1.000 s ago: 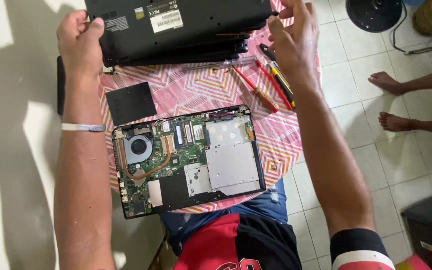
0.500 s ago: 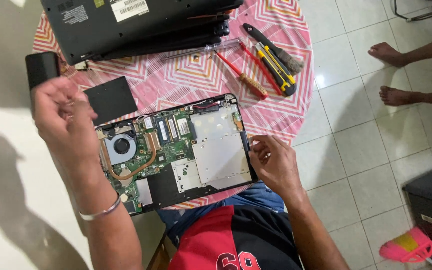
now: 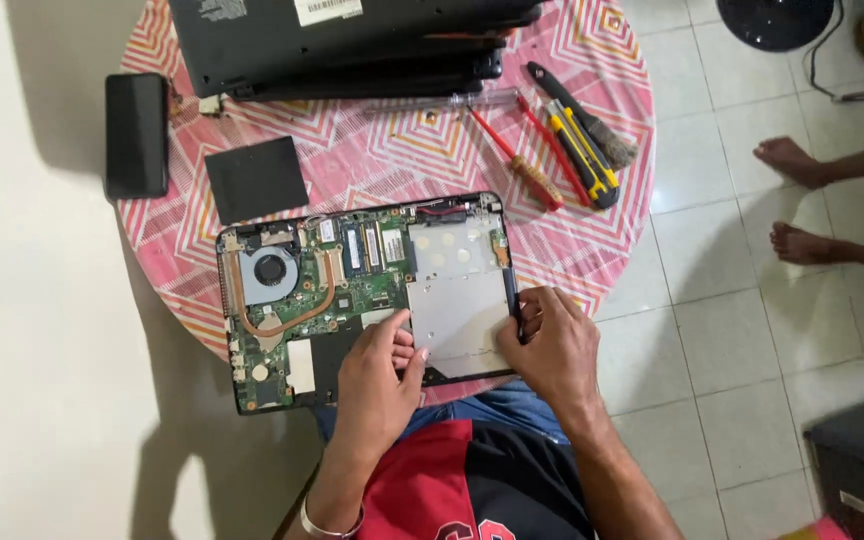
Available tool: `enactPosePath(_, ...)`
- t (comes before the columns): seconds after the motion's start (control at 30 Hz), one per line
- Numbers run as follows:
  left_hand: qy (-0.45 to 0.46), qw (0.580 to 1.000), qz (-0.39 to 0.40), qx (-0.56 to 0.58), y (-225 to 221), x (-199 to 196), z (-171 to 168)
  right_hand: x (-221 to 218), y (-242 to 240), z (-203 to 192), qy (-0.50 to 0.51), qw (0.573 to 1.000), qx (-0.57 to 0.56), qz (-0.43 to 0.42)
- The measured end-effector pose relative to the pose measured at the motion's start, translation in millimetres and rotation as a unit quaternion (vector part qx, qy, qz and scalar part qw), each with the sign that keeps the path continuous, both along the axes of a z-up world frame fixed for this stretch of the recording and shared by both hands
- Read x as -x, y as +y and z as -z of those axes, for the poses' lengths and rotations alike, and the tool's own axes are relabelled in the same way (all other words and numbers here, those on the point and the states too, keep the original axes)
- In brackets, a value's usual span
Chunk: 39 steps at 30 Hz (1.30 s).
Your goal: Disassembling a laptop by removing screws and the back cover, followed by cleaning internal components with a brush.
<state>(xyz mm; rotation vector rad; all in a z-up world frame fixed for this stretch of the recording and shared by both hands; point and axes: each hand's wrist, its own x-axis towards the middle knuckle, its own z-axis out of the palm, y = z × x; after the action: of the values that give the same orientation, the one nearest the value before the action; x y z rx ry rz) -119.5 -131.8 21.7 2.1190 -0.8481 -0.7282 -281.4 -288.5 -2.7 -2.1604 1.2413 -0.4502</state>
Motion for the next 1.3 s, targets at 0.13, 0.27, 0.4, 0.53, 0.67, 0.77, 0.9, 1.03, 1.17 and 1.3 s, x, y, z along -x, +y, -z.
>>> enactPosePath(0.13, 0.016, 0.999, -0.006, 0.040, -3.2, 0.5, 4.3, -4.6, -1.6, -0.5, 0.020, 0.999, 0.034, -0.009)
enactPosePath(0.27, 0.079, 0.996, -0.021, 0.045, 0.3, 1.0, -0.4, 2.8, -3.2, 2.3, 0.023, 1.000, 0.000, 0.010)
enactPosePath(0.4, 0.098, 0.990, -0.017, 0.096, 9.9, 6.7, 14.5, 6.1, 2.9, -9.7, -0.118, 0.978, -0.167, 0.043)
enactPosePath(0.53, 0.113, 0.984, -0.003, 0.135, 1.6, 6.5, 27.0, 2.1, -9.5, -8.2, -0.162, 0.955, -0.247, 0.034)
enactPosePath(0.67, 0.151, 0.979, 0.000, 0.137, 1.5, 3.4, 10.2, 9.5, -15.4, 1.5, -0.241, 0.917, -0.308, 0.076)
enactPosePath(0.77, 0.134, 0.983, -0.003, 0.127, 21.2, 3.9, 8.9, 31.7, -13.0, 16.7, -0.288, 0.898, -0.314, 0.110)
enactPosePath(0.9, 0.056, 0.981, -0.080, 0.166, 31.7, -37.5, -5.6, 33.9, -44.4, 3.9, -0.348, 0.889, -0.264, 0.138)
enactPosePath(1.03, -0.098, 0.955, -0.211, 0.185, 82.2, -80.9, 7.2, 47.1, -72.9, 14.3, -0.352, 0.912, -0.174, 0.122)
enactPosePath(1.17, -0.145, 0.936, -0.250, 0.202, 102.2, -93.0, 2.3, 36.2, -95.8, 11.6, -0.376, 0.905, -0.165, 0.110)
enactPosePath(1.3, 0.086, 0.930, -0.255, 0.252, 74.6, -57.9, -12.6, 1.6, -73.2, 10.0, -0.416, 0.882, -0.205, 0.088)
